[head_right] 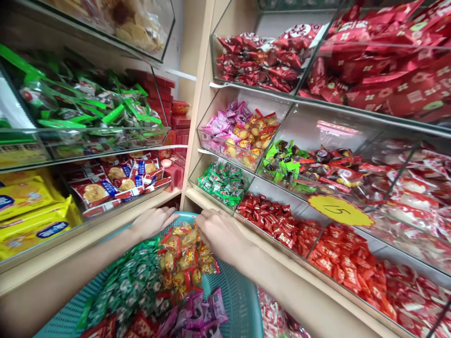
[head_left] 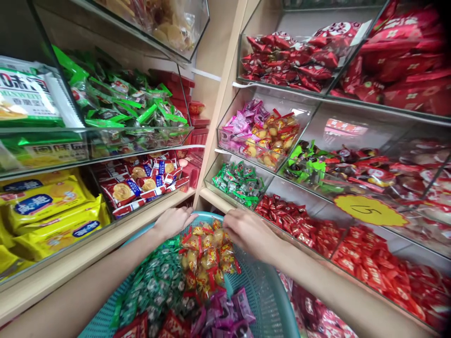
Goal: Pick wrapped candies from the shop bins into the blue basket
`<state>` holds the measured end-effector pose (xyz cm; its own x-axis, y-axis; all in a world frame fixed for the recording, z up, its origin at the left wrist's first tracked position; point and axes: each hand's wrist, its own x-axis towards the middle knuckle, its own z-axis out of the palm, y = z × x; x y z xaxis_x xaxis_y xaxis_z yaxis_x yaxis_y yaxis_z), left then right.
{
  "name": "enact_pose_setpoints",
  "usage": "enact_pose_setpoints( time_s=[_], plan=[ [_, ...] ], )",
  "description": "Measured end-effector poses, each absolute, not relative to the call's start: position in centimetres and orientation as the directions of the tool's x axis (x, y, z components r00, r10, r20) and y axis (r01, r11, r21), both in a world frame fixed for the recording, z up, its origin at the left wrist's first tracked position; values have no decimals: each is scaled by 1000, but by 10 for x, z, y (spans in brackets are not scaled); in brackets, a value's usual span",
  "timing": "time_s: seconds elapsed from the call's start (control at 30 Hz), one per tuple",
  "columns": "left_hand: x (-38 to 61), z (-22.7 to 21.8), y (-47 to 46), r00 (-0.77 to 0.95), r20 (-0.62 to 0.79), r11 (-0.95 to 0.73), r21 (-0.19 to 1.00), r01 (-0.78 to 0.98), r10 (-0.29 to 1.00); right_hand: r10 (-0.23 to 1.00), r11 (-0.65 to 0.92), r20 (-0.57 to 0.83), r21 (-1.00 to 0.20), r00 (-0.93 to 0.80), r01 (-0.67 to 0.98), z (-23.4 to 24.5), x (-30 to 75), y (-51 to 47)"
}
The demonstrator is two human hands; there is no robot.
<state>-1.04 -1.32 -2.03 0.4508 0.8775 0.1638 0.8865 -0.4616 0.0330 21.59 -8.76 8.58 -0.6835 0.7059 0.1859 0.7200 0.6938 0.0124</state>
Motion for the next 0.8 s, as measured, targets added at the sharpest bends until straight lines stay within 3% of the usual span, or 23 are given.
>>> enact_pose_setpoints(
  time_s=[0.1,0.2,0.33,0.5,0.6,0.7,0.8],
  plan=[
    [-14,-17,-10,462,143,-481,165,861,875,695,714,204,-82,-690,695,75,203,-76],
    [-16,-12,-7,407,89,-416,263,871,909,685,718,248,-76,-685,691,69,183,-64],
    [-17,-7,-7,278,-17,-251,377,891,960,652,728,252,59,-715,683,55,159,-53],
    [-19,-3,-9,249,-17,-200,541,817,968,536,754,206,319,-819,574,38,144,-45],
    [-20,-1,-11,255,-36,-187,585,789,966,484,766,179,388,-857,513,33,146,-40],
    [-19,-1,-12,227,-42,-165,562,811,973,478,782,218,335,-851,525,34,157,-37],
    [-20,-3,-11,228,-53,-165,534,829,972,533,787,338,137,-775,601,39,179,-40]
  ],
)
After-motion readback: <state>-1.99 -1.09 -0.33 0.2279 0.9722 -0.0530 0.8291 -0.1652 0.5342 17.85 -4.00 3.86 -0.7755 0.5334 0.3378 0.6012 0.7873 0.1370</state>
